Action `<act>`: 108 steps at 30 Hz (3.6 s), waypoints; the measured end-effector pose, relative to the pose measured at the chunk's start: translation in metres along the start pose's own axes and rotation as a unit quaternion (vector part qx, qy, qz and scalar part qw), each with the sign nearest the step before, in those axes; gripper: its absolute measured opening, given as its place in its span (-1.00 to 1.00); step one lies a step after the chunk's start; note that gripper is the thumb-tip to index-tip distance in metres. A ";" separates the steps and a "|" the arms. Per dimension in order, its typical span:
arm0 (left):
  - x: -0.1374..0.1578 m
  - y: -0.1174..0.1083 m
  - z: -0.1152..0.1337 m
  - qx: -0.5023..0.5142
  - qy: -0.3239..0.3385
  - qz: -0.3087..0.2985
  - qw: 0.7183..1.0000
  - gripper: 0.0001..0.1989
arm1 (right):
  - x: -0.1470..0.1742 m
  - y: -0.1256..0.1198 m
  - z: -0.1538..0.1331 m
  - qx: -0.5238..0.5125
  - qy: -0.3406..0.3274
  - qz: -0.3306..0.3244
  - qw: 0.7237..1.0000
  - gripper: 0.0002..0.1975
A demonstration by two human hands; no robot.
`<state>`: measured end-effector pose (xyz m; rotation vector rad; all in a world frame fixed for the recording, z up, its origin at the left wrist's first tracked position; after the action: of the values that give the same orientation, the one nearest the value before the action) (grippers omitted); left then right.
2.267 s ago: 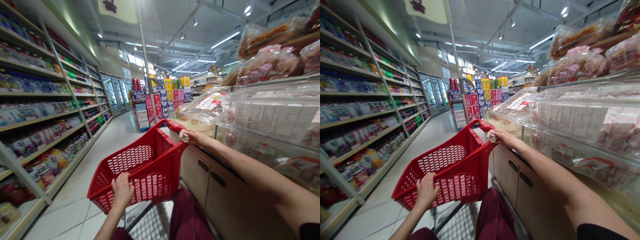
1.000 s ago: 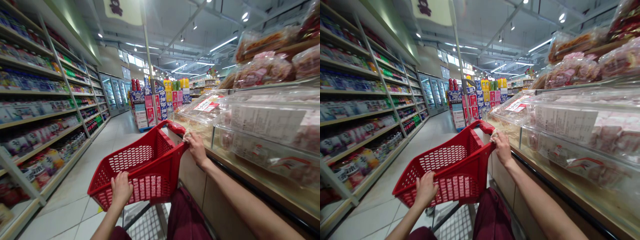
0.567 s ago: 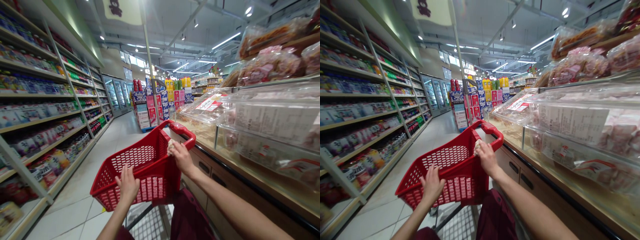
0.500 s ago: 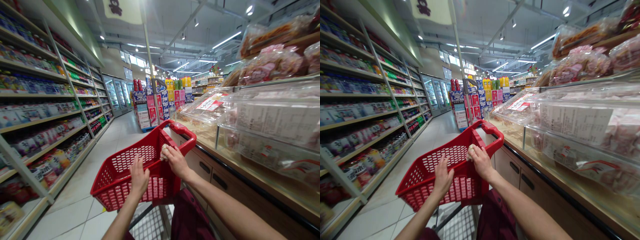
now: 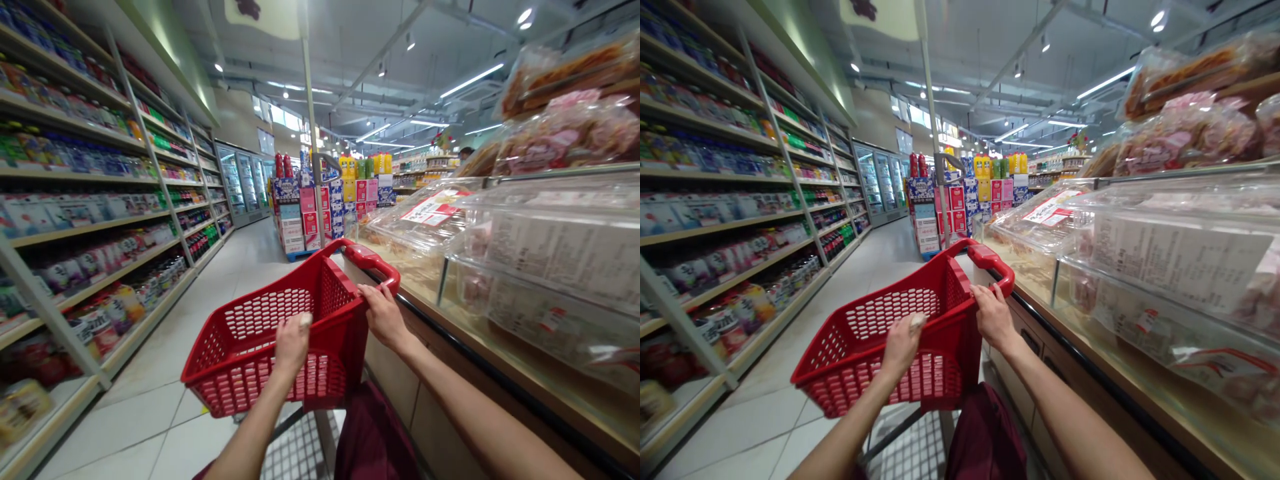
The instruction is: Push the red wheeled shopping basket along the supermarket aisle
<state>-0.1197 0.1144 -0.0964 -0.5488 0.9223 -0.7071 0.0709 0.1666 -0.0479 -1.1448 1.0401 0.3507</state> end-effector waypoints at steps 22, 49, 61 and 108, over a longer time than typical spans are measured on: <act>0.036 -0.007 -0.001 -0.064 0.122 0.055 0.989 -0.63 | -0.004 0.015 -0.034 0.027 -0.027 -0.028 0.999 -0.66; 0.049 -0.043 -0.090 -0.156 0.061 0.056 0.984 -0.62 | 0.000 0.006 -0.006 -0.038 -0.031 0.022 0.999 -0.73; 0.062 -0.043 -0.092 -0.155 0.106 0.108 0.976 -0.62 | 0.001 0.001 0.000 -0.052 -0.025 0.044 0.997 -0.75; 0.027 -0.015 0.000 0.062 0.072 0.051 0.994 -0.58 | 0.008 0.051 -0.069 -0.361 0.153 0.090 0.915 -0.54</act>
<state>-0.1131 0.0843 -0.0997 -0.3413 1.0260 -0.7140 0.0050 0.1257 -0.0861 -1.8113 1.3455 0.7639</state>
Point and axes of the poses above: each hand's wrist, its own x-axis away from the middle knuckle, its own y-axis out of the palm, z = x × y, the point moved 9 cm from there along -x, towards the middle knuckle, and after that the axes turned 9 degrees about -y, right-handed, at the moved point
